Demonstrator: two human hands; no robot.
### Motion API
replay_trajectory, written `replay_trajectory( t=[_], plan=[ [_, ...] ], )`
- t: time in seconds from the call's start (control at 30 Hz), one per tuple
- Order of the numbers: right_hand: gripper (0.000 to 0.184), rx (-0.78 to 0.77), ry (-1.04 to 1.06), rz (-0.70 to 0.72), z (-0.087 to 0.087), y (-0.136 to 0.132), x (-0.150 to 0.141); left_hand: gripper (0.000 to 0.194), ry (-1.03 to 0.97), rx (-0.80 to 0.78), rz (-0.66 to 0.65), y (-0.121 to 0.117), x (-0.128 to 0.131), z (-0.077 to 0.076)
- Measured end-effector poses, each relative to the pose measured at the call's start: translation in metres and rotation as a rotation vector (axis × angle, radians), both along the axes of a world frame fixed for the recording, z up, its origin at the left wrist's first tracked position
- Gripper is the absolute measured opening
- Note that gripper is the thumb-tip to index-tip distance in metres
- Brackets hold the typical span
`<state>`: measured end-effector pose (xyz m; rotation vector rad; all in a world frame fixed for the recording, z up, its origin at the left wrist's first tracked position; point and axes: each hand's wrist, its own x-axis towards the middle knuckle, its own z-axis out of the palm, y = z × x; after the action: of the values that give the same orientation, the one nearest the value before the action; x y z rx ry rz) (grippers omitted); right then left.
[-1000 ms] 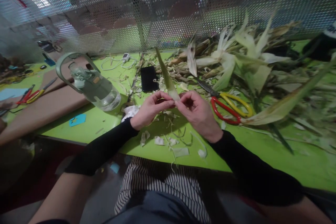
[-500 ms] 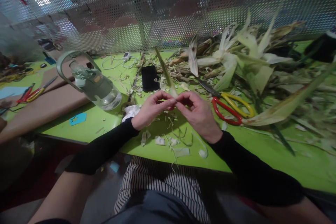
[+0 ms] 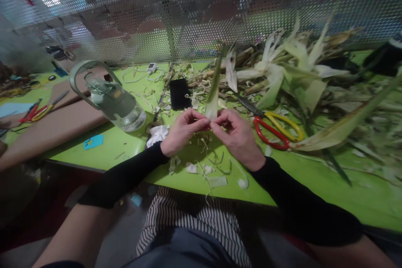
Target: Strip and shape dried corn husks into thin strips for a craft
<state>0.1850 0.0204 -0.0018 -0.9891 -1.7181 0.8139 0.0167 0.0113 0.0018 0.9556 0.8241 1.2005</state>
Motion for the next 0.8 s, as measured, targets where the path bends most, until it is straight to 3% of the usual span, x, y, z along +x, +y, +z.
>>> replay_trajectory(
  t=[0.17,0.43,0.6,0.7,0.8],
  plan=[
    [0.029,-0.158,0.105,0.016,-0.0037,0.0006,-0.0008,0.033,0.054,0.028,0.049,-0.0017,0.0053,-0.0044],
    [0.025,-0.295,0.327,-0.021,-0.0036,-0.0007,-0.0069,0.028,0.131,0.146,0.114,-0.0032,0.005,0.0009],
    [0.023,-0.327,0.288,0.007,-0.0005,0.0001,-0.0067,0.03,0.054,0.246,0.137,-0.0009,0.0038,0.0005],
    [0.023,-0.313,0.269,0.018,-0.0018,0.0013,-0.005,0.039,0.079,0.187,0.081,0.002,0.0019,-0.0017],
    [0.024,-0.277,0.262,0.001,-0.0024,0.0023,-0.004,0.033,0.124,0.069,-0.06,0.0043,-0.0004,-0.0048]
  ],
)
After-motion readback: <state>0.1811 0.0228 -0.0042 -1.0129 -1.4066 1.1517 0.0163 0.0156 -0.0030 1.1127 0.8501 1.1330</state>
